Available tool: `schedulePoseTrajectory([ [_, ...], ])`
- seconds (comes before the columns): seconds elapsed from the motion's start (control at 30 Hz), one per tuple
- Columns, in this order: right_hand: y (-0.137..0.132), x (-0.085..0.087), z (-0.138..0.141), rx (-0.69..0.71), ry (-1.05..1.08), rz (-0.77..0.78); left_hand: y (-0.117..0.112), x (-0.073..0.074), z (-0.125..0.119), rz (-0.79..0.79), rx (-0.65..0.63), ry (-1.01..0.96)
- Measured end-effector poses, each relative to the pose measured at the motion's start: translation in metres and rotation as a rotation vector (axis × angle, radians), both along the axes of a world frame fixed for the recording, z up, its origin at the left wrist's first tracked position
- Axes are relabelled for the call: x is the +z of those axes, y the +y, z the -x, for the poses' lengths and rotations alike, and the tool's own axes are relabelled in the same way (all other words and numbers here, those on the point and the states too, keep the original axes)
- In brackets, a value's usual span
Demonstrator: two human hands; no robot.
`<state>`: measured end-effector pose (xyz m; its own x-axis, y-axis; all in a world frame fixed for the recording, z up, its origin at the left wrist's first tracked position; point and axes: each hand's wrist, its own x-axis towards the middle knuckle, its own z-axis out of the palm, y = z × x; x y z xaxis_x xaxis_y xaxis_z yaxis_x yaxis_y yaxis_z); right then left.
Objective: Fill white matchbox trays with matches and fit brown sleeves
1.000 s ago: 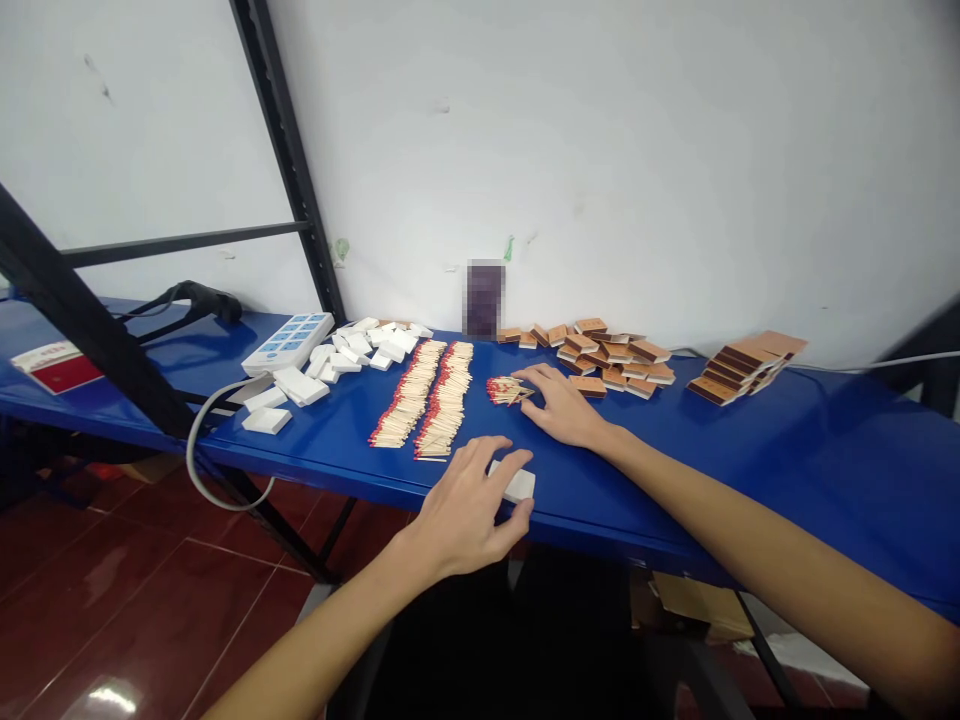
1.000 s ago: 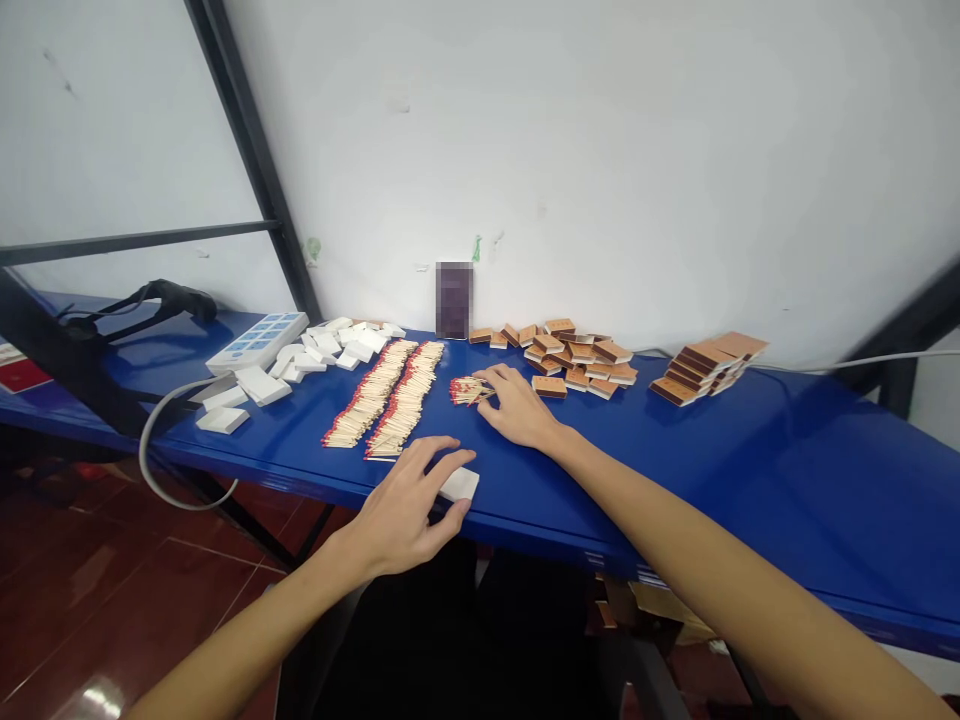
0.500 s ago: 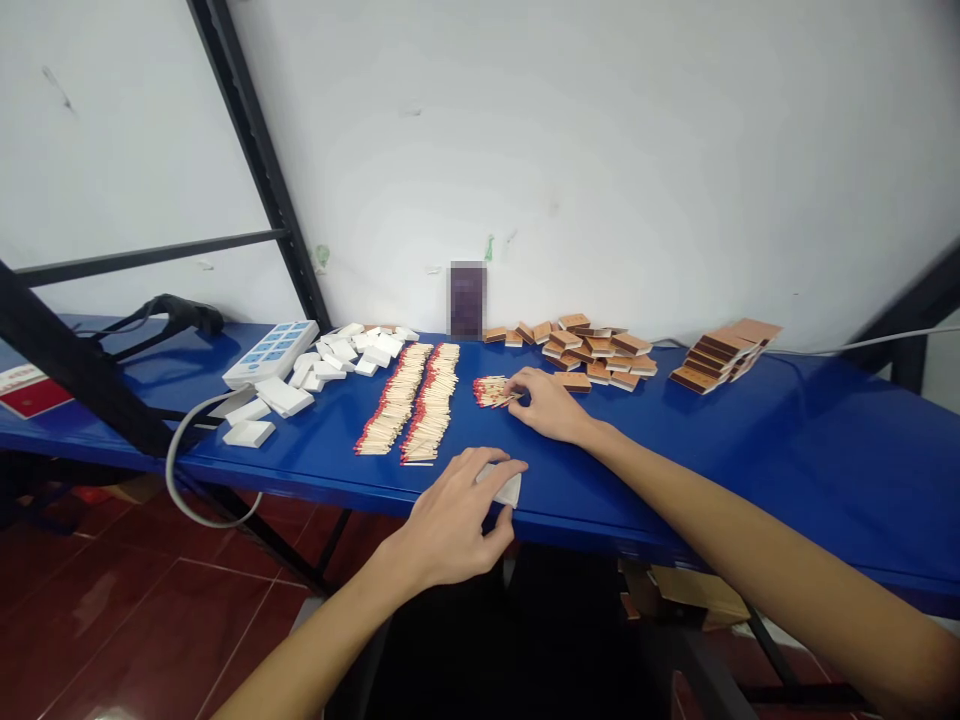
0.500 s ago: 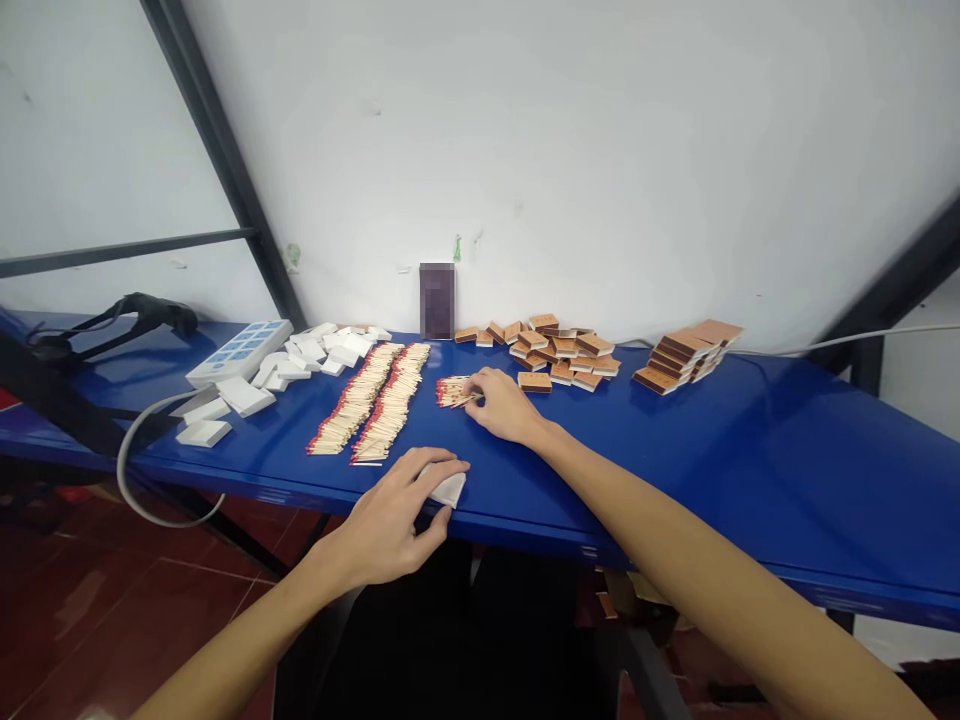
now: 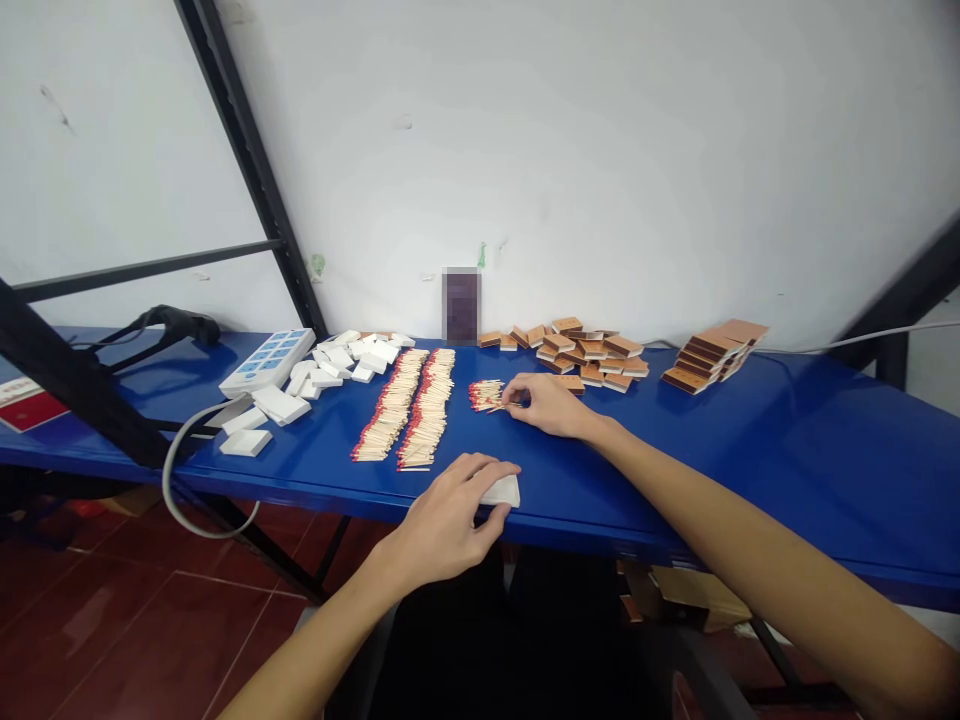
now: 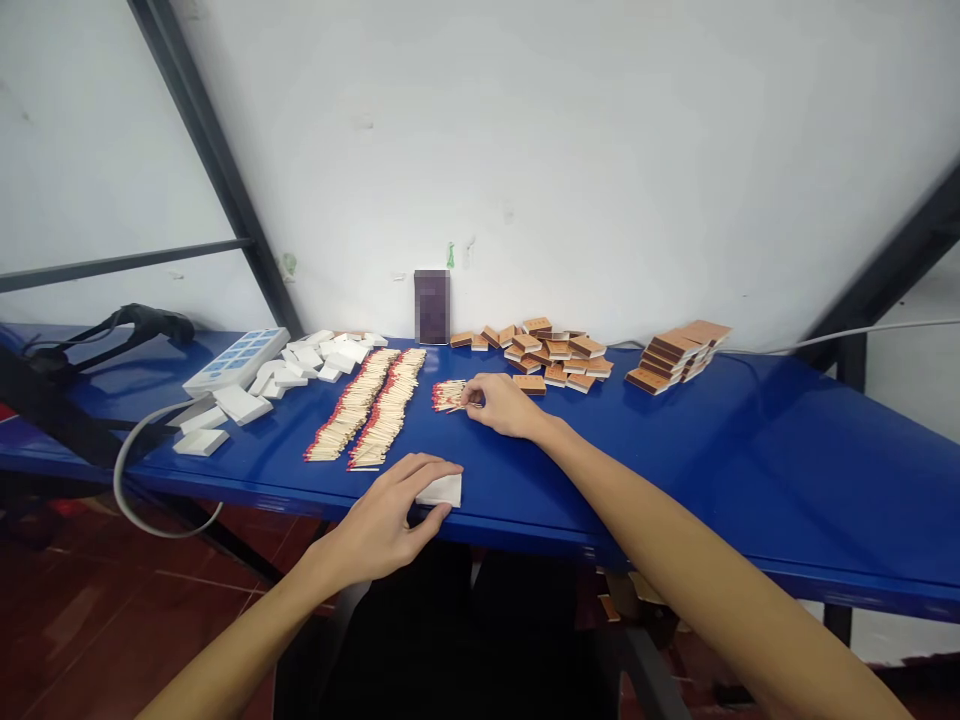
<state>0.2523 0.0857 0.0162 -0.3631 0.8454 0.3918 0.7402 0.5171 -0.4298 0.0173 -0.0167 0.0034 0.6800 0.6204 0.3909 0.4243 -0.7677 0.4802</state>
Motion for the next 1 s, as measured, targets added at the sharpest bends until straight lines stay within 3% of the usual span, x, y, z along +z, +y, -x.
schedulePoseTrajectory([
  [0.23,-0.004,0.009,-0.005,0.085,-0.011,0.096,0.001,0.001,0.001,0.020,-0.019,-0.015],
  [0.5,-0.001,0.016,-0.017,0.034,-0.030,0.262,0.000,0.003,0.001,0.028,-0.028,-0.009],
  [0.73,-0.013,0.033,-0.027,0.093,-0.107,0.445,0.000,0.005,0.000,0.032,-0.028,-0.003],
  [0.87,-0.018,0.026,-0.006,0.183,-0.036,0.331,0.001,0.004,0.000,0.032,-0.029,-0.004],
  [1.0,-0.008,0.008,0.015,0.095,0.009,0.067,0.001,0.003,0.000,0.025,-0.036,-0.014],
])
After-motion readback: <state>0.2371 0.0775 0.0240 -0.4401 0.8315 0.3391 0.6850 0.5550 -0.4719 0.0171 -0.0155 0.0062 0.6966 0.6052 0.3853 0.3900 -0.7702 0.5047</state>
